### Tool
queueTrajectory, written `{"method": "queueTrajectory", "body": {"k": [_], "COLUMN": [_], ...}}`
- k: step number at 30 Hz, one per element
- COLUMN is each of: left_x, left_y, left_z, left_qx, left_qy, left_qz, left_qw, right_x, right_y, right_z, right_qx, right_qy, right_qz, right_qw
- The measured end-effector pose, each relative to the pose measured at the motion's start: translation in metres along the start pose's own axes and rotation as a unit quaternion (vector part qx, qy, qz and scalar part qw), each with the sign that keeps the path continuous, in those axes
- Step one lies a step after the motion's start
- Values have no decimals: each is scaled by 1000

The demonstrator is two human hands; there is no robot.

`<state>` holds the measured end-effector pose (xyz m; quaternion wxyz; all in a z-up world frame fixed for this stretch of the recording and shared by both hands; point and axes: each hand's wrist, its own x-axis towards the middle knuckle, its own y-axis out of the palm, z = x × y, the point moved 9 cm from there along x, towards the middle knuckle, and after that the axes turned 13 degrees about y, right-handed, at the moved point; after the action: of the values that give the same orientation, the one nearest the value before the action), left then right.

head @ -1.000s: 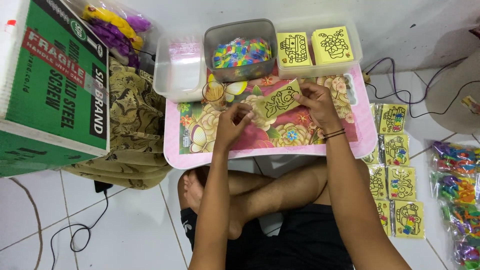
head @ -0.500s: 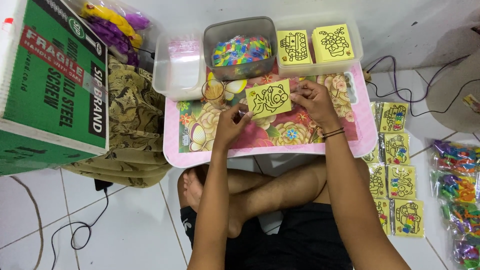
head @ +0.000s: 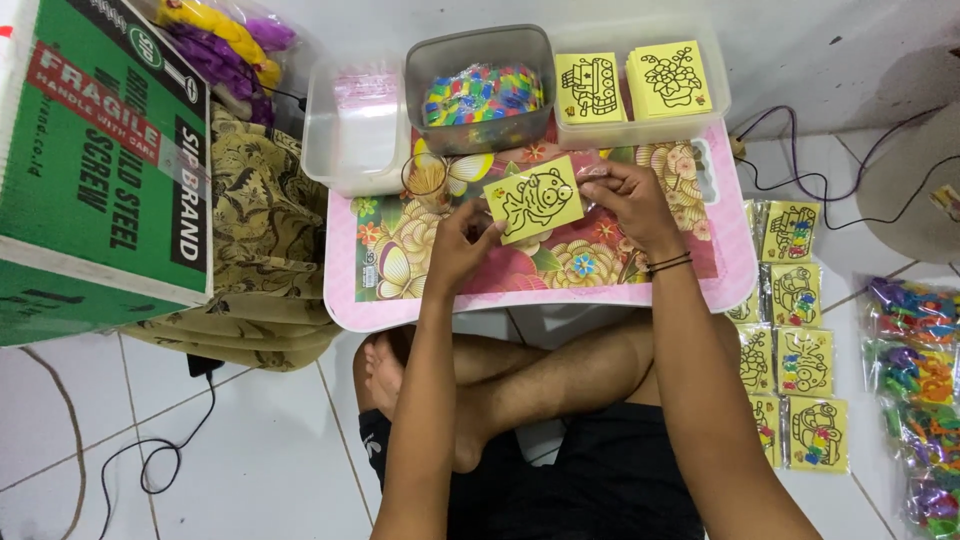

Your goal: Assembling sand art kits by placing printed cards and colored sand packets into plastic sleeves.

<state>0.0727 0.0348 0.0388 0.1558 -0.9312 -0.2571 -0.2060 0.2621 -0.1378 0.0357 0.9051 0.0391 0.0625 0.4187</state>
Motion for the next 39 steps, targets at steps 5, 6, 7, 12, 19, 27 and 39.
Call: {"method": "queueTrajectory", "body": {"k": [5,6,7,12,19,27,39], "left_x": [1,1,2,4,1,-1,-2], "left_y": [0,0,0,-1,-1,5,-2], "left_z": [-17,-20,-25,-27,-9,-1,-9], "left_qx": [-10,-23,-22,-40,-70,-126,-117], "left_qy": [-13,-18,-19,-23,-28,-46,-36], "left_qz": [-9,-9,-10,-17,-24,-43,-67], "left_qw": [1000,1000,1000,999,997,990,990], "right_x": [-7,-8,-10,-9,-6,-8,10], "right_y": [11,14,15,18,18,3,-28], "right_z": [11,14,14,11,4,12,-8], "right_qx": [-3,-11,-11,-26,-14,45,175], "right_qy": [-30,-42,-41,-16,9,-47,-20], "right_qz": [33,49,50,75,104,19,-56], "right_qw": [999,998,998,997,994,998,983]}}
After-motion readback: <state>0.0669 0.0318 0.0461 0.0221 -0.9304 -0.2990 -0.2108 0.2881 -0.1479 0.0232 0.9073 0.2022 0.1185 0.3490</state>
